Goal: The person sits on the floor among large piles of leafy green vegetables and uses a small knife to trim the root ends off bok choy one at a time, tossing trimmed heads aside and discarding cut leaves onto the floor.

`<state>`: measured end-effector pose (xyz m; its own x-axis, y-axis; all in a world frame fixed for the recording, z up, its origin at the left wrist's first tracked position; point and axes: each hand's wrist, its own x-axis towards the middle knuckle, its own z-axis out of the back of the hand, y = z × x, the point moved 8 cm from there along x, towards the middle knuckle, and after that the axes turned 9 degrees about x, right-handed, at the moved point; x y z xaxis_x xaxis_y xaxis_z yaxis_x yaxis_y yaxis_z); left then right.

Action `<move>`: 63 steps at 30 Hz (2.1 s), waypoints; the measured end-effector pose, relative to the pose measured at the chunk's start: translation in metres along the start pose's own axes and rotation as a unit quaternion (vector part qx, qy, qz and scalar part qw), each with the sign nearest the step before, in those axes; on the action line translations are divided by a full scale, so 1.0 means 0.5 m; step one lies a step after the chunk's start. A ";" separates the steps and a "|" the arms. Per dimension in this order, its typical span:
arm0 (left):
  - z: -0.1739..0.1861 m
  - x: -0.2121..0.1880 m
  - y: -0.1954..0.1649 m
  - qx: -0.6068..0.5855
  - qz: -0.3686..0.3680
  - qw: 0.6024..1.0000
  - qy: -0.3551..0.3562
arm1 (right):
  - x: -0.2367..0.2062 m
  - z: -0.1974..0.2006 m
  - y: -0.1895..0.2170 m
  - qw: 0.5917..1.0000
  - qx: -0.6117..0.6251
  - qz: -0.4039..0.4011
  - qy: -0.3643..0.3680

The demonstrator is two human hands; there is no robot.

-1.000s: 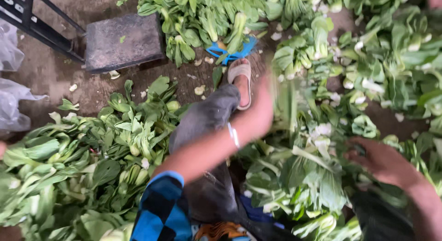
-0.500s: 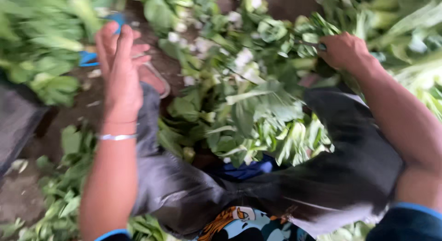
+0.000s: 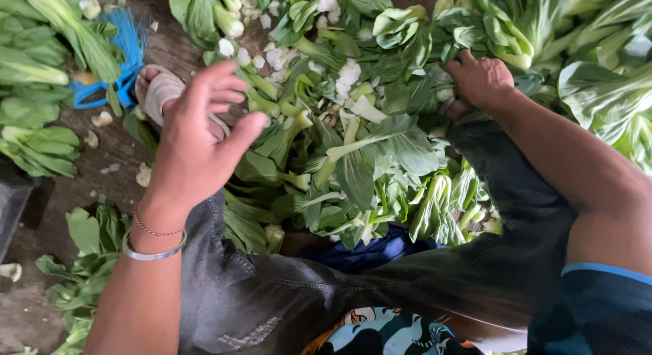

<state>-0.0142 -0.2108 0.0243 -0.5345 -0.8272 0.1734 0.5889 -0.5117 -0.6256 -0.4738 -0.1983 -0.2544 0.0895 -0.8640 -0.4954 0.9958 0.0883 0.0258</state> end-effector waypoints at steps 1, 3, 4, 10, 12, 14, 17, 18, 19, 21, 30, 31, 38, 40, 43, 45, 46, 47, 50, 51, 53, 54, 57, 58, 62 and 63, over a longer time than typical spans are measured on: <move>-0.002 -0.002 -0.008 -0.002 -0.010 1.000 0.008 | 0.002 0.004 0.004 1.000 -0.013 -0.004 0.008; -0.004 -0.008 -0.014 -0.008 0.001 1.000 0.020 | -0.002 0.024 0.022 0.999 -0.035 -0.015 0.034; -0.004 -0.011 -0.017 -0.008 0.006 1.000 0.024 | -0.008 0.041 0.036 0.998 -0.045 -0.021 0.049; -0.036 -0.022 -0.022 0.001 -0.019 0.999 0.037 | -0.090 0.262 0.171 1.000 0.019 0.003 0.018; -0.062 -0.018 -0.035 0.027 -0.047 0.998 0.042 | -0.141 0.356 0.222 0.999 0.028 0.020 -0.029; -0.082 -0.009 -0.065 0.044 -0.087 0.995 0.028 | -0.209 0.447 0.278 0.993 0.059 0.052 -0.088; -0.088 0.010 -0.130 0.036 -0.152 0.988 -0.013 | -0.316 0.565 0.360 0.967 0.156 0.107 -0.169; -0.086 0.014 -0.153 0.019 -0.161 0.987 -0.021 | -0.338 0.591 0.384 0.964 0.172 0.105 -0.175; -0.080 0.015 -0.173 0.003 -0.169 0.985 -0.029 | -0.359 0.612 0.407 0.960 0.189 0.105 -0.180; -0.068 0.009 -0.198 0.008 -0.141 0.989 -0.039 | -0.405 0.652 0.469 0.911 0.285 0.211 -0.211; 0.024 -0.024 -0.161 -0.218 -0.067 0.967 -0.116 | -0.374 0.616 0.444 0.866 0.298 0.245 -0.317; 0.036 -0.026 -0.153 -0.225 -0.070 0.962 -0.135 | -0.355 0.610 0.435 0.870 0.267 0.261 -0.322; 0.051 -0.017 -0.118 -0.218 -0.038 0.950 -0.221 | -0.284 0.529 0.394 0.938 0.084 0.263 -0.211; 0.044 -0.011 -0.111 -0.194 -0.012 0.950 -0.246 | -0.383 0.531 0.459 0.763 -0.290 0.401 -0.416; 0.034 -0.006 -0.104 -0.185 0.013 0.945 -0.268 | -0.447 0.584 0.478 0.755 -0.227 0.395 -0.472; 0.034 -0.008 -0.104 -0.206 0.007 0.937 -0.282 | -0.454 0.629 0.476 0.833 0.022 0.362 -0.419; 0.036 -0.010 -0.105 -0.216 0.003 0.932 -0.290 | -0.452 0.641 0.474 0.849 0.147 0.335 -0.382; 0.034 -0.008 -0.107 -0.225 -0.003 0.934 -0.277 | -0.464 0.646 0.493 0.849 0.143 0.340 -0.380; 0.033 -0.008 -0.112 -0.238 -0.004 0.939 -0.246 | -0.482 0.653 0.541 0.851 0.124 0.346 -0.374; 0.032 -0.009 -0.112 -0.234 0.004 0.942 -0.240 | -0.482 0.652 0.554 0.855 0.111 0.342 -0.372; 0.029 -0.011 -0.120 -0.219 0.007 0.948 -0.231 | -0.481 0.652 0.566 0.864 0.097 0.331 -0.368; 0.030 -0.015 -0.124 -0.206 0.004 0.951 -0.229 | -0.478 0.651 0.570 0.867 0.097 0.325 -0.366; 0.026 -0.019 -0.129 -0.207 0.002 0.953 -0.221 | -0.474 0.648 0.578 0.871 0.109 0.327 -0.349; 0.024 -0.019 -0.128 -0.214 0.003 0.952 -0.219 | -0.474 0.645 0.582 0.872 0.115 0.332 -0.342; 0.023 -0.022 -0.131 -0.229 -0.019 0.947 -0.225 | -0.476 0.638 0.597 0.867 0.095 0.345 -0.346; 0.021 -0.022 -0.130 -0.225 -0.018 0.948 -0.224 | -0.475 0.638 0.599 0.866 0.094 0.345 -0.348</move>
<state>-0.0403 -0.1708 0.0711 -0.1780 -0.8784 0.4436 0.2031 -0.4739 -0.8568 -0.1901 -0.1247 0.1479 0.5919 -0.7324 0.3366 0.6795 0.6780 0.2804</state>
